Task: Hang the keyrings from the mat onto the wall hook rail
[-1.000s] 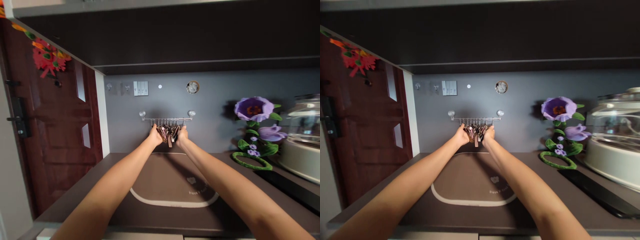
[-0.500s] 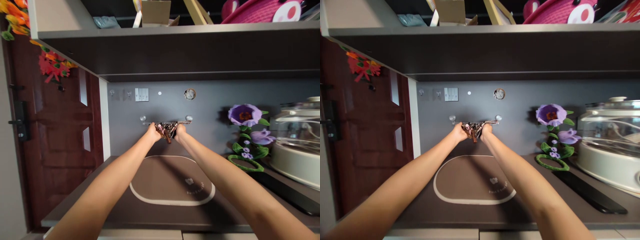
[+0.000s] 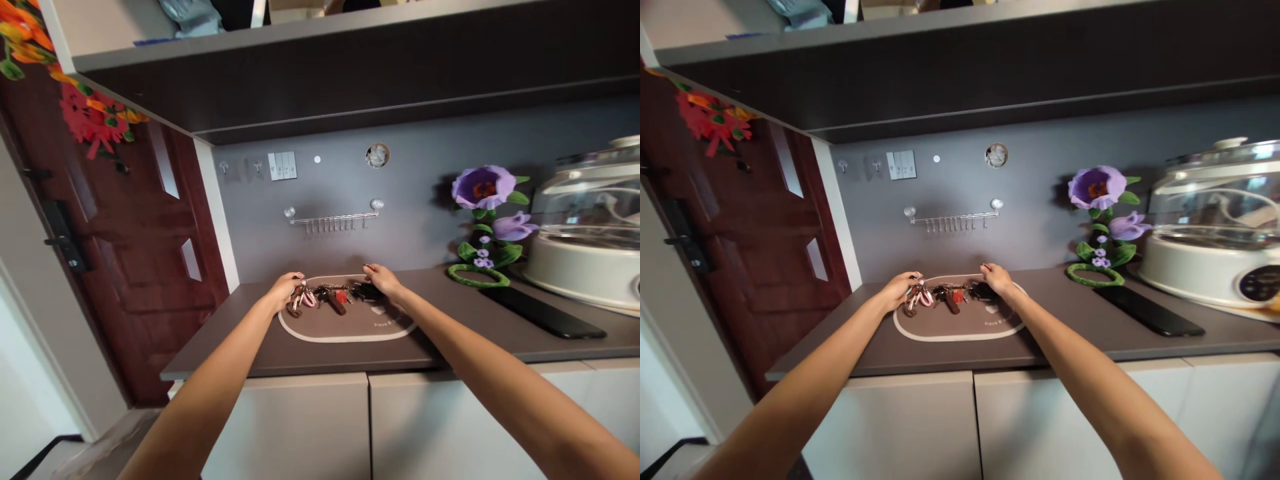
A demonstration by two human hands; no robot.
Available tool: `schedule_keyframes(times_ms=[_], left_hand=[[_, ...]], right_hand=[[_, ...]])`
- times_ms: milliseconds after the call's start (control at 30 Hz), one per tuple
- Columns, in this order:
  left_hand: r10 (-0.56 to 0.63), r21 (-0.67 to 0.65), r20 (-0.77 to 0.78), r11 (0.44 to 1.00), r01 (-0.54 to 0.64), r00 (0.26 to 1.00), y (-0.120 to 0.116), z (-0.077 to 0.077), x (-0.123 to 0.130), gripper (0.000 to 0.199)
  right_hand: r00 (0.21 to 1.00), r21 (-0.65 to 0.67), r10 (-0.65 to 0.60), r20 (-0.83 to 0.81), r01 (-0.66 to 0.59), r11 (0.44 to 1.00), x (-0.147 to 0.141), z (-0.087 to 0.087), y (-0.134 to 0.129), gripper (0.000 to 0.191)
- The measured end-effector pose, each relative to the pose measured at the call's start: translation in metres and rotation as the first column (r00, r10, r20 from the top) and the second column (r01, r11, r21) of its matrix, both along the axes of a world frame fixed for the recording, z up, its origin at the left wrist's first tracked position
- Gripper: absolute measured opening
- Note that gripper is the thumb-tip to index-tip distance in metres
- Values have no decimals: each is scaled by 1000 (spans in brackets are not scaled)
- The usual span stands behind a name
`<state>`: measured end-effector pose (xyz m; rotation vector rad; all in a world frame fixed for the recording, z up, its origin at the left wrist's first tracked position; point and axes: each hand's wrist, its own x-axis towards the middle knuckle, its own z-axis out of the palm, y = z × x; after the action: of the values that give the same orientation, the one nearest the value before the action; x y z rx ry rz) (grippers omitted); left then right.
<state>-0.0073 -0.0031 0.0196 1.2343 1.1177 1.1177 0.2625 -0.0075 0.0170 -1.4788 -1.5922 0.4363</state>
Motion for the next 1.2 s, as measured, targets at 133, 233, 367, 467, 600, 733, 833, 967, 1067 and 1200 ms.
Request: schedule_keyframes(times_ms=[133,233,367,467,600,733,833,967,1067,1200], left_hand=[[44,226,-186,974,-1,982,-5,-11,-12,23],[26,295,-225,954,43,974,-11,-13,-14,19],[93,368,-260,930,9,961,-17,-10,-15,25],[109,402,-211,915,-15,971,-21,-4,-16,26],[-7,402,-85,915,41,996,-34,10,-15,26],[-254,320,44,920,227,966,-53,21,-9,40],[-327,178,151,937,299,933,-63,17,-6,58],[-363,60,276,931,361,890,-65,1,-8,61],[-382,42,317,920,390,868,-63,-9,-11,60],[-401,60,328,913,404,855,-60,-14,-12,60]], right_hand=[[979,-48,-57,195,68,996,10,0,-13,32],[975,-69,-59,212,76,995,12,-3,-19,39],[964,6,-89,250,90,996,10,-4,-27,36],[953,147,-36,300,-9,989,-1,1,-39,33],[939,40,300,170,-310,950,-29,17,-66,26],[736,-218,642,-217,-677,703,-57,30,-85,50],[650,-265,588,-481,-748,609,-67,26,-84,68],[589,-214,468,-659,-743,634,-67,10,-78,65],[562,-176,439,-701,-732,658,-64,2,-77,64],[528,-145,448,-721,-748,648,-64,0,-78,63]])
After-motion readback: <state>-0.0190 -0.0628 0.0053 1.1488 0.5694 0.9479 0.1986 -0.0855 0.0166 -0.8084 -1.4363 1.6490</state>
